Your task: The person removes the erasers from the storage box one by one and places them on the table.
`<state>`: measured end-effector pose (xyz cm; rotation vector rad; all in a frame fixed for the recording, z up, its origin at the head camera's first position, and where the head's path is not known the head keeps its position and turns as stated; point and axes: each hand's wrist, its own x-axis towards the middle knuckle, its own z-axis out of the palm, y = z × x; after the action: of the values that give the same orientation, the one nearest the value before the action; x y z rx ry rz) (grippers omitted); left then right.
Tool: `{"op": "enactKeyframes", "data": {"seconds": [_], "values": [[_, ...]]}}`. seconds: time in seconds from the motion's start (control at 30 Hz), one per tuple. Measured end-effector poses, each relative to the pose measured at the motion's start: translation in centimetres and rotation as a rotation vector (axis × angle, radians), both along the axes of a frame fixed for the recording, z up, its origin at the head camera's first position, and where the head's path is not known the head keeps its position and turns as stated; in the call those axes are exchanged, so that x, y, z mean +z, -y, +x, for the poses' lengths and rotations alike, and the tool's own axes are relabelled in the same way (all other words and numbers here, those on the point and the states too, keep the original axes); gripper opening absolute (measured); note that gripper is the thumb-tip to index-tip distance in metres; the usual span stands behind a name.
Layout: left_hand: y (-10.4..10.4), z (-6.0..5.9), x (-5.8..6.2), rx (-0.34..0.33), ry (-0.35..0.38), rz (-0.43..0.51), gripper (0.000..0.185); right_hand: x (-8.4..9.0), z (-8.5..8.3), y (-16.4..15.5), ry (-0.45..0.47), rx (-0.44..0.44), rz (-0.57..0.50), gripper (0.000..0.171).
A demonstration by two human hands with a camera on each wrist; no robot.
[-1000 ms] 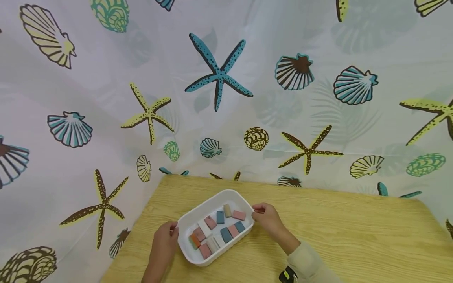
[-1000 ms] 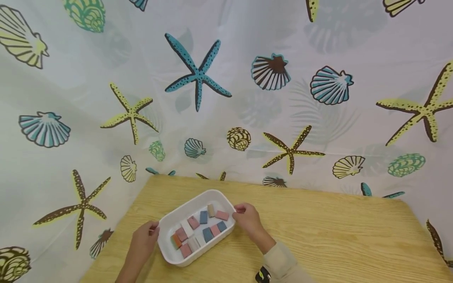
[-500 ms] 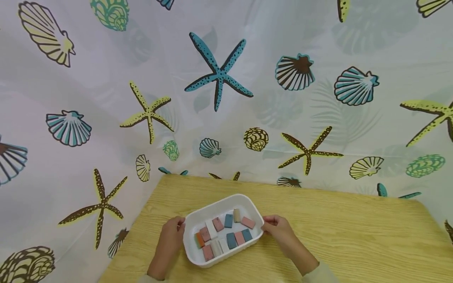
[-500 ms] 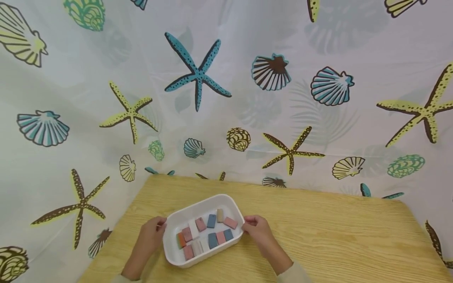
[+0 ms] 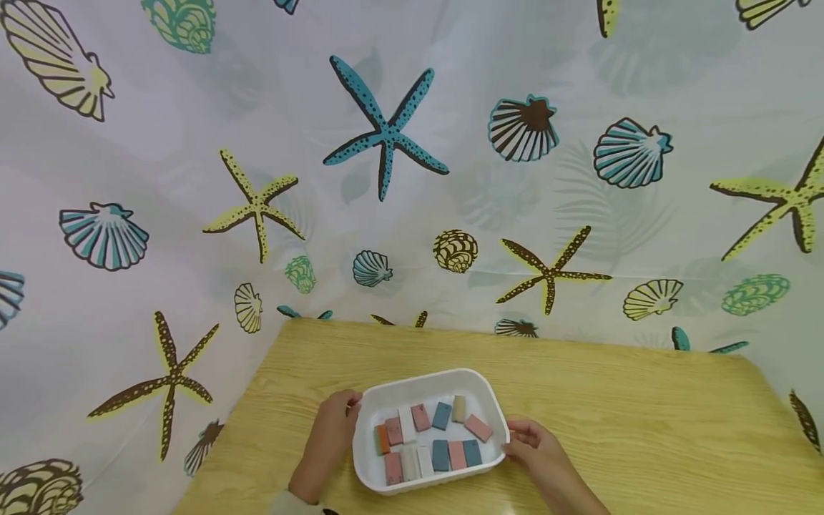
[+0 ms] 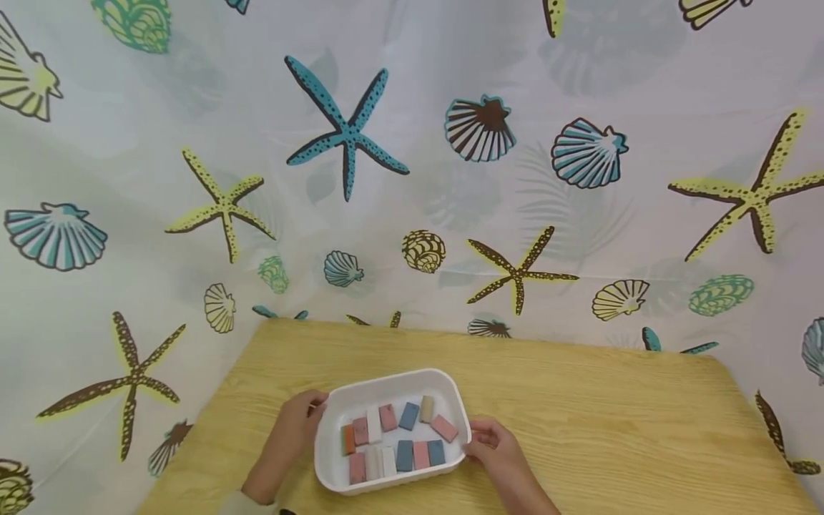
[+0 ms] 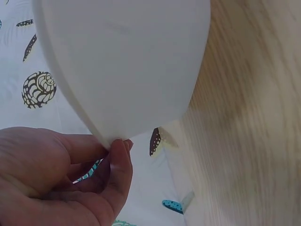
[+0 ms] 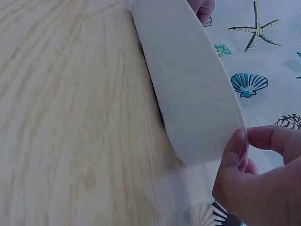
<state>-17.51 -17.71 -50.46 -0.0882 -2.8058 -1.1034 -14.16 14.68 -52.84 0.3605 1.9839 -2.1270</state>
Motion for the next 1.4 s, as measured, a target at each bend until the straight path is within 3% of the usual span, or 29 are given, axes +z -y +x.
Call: {"op": "enactKeyframes", "data": {"seconds": [0.27,0.43,0.7,0.93,1.13,1.4], "values": [[-0.8,-1.0,-0.6,-0.143,0.01,0.075,0.016,-0.2,2.1,-2.1,-0.008,0.041,0.009,0.042],[-1.9,-1.4,-0.5,-0.192,0.032,0.092,0.016,-0.3,3.1,-3.5,0.014,0.04,-0.078,0.042],[-4.6,-1.8,-0.6,-0.199,0.056,0.042,0.017,-1.1,4.7,-5.4,0.011,-0.004,-0.159,0.029],[-6.7,-2.6,-0.8,-0.193,0.054,0.04,0.015,-1.4,5.5,-6.2,0.072,-0.116,-0.087,0.03],[-8.4,-3.4,-0.4,-0.205,0.051,0.014,0.015,-1.1,5.5,-6.7,0.089,-0.202,-0.014,0.039],[-9.5,-4.5,-0.1,-0.237,0.054,0.021,0.016,-0.6,5.1,-7.4,0.107,-0.215,-0.061,0.051]]}}
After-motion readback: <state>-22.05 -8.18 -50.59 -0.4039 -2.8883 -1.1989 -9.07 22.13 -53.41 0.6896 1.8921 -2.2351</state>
